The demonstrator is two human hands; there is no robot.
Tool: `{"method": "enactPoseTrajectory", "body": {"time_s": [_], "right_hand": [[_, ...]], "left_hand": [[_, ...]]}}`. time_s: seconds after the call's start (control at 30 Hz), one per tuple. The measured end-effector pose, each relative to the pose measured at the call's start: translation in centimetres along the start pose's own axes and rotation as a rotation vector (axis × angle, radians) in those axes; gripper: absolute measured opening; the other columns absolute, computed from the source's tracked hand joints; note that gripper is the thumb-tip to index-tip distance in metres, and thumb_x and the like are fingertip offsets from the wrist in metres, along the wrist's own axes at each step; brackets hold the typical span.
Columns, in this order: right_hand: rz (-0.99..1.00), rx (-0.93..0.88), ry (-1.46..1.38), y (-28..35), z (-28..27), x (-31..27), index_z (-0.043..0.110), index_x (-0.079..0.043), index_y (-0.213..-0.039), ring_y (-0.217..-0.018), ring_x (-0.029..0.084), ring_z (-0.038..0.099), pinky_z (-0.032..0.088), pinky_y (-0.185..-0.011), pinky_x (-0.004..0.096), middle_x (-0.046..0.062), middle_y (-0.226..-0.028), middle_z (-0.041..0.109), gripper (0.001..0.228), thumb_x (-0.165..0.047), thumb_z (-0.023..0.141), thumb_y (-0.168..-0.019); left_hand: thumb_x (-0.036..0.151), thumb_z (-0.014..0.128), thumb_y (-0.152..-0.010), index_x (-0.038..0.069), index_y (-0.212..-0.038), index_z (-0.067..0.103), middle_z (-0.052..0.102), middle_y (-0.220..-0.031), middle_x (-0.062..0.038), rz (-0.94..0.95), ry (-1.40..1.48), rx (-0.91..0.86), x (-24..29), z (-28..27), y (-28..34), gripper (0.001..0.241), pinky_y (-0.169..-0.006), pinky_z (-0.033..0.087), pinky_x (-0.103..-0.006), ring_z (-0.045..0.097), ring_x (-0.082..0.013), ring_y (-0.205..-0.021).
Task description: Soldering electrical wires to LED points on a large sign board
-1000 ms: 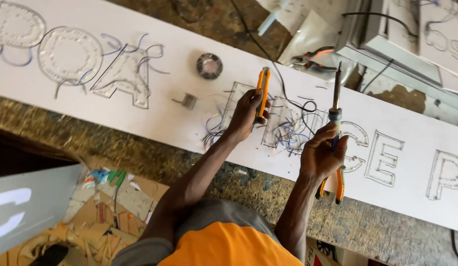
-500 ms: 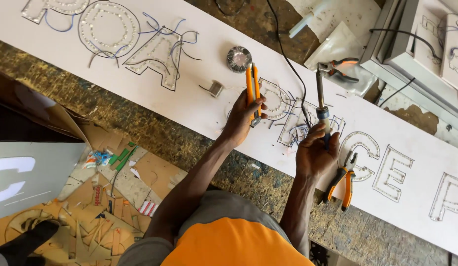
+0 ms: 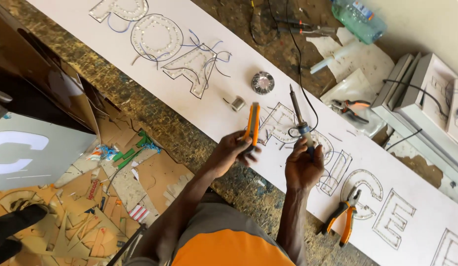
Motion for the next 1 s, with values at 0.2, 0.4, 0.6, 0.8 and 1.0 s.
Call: {"method": "enactPoseTrajectory", "body": {"time_s": [0.2, 0.4, 0.6, 0.8, 1.0], "right_hand": [[-0.008, 0.039, 0.023, -0.8, -0.8, -0.1, 0.077, 0.005, -0.109, -0.120, 0.034, 0.079, 0.074, -0.095, 0.027, 0.017, -0.113, 0.078, 0.023, -0.016, 0.071, -0.112], [-0.032, 0.113, -0.001, -1.6, -3.3, -2.3, 0.070, 0.013, -0.129, -0.116, 0.034, 0.077, 0.073, -0.087, 0.029, 0.030, -0.130, 0.075, 0.032, -0.012, 0.074, -0.110], [-0.052, 0.127, 0.028, -2.5, -3.4, -2.1, 0.076, 0.000, -0.104, -0.120, 0.034, 0.077, 0.073, -0.086, 0.030, 0.026, -0.129, 0.077, 0.014, -0.013, 0.077, -0.109], [0.071, 0.021, 0.113, -2.2, 0.6, 4.4, 0.075, -0.001, -0.115, -0.119, 0.035, 0.076, 0.073, -0.087, 0.031, 0.028, -0.137, 0.073, 0.015, -0.015, 0.069, -0.115], [0.199, -0.045, 0.235, -0.9, 1.1, 8.2, 0.077, -0.002, -0.116, -0.122, 0.034, 0.080, 0.074, -0.095, 0.028, 0.011, -0.112, 0.079, 0.022, -0.021, 0.067, -0.116]], "left_hand": [[0.035, 0.076, -0.113, -0.012, -0.152, 0.055, 0.081, -0.098, -0.030, -0.001, -0.016, -0.011, -2.7, 0.2, 2.4, 0.065, -0.049, 0.068, -0.0317, 0.082, -0.0298, -0.064], [0.020, 0.067, -0.114, -0.003, -0.158, 0.053, 0.083, -0.120, -0.022, -0.063, -0.163, -0.099, -3.4, 2.0, 3.5, 0.051, -0.074, 0.072, -0.0333, 0.079, -0.0207, -0.078], [0.017, 0.070, -0.109, -0.001, -0.162, 0.042, 0.081, -0.128, -0.025, -0.031, -0.125, -0.028, -3.3, 0.8, 2.0, 0.063, -0.077, 0.071, -0.0328, 0.080, -0.0208, -0.081], [0.025, 0.076, -0.103, 0.003, -0.146, 0.052, 0.085, -0.123, -0.025, 0.303, 0.005, 0.218, 1.5, -4.5, 2.0, 0.053, -0.073, 0.071, -0.0366, 0.082, -0.0262, -0.087], [0.040, 0.077, -0.111, -0.012, -0.158, 0.034, 0.079, -0.102, -0.028, 0.272, 0.019, 0.308, 3.8, -5.5, 6.7, 0.082, -0.064, 0.074, -0.0341, 0.084, -0.0277, -0.076]]}}
Point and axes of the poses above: each hand's wrist, its own y-axis away from the middle knuckle, its own z-axis out of the palm, x = y × z, the point moved 10 cm from there along -y, towards the middle knuckle
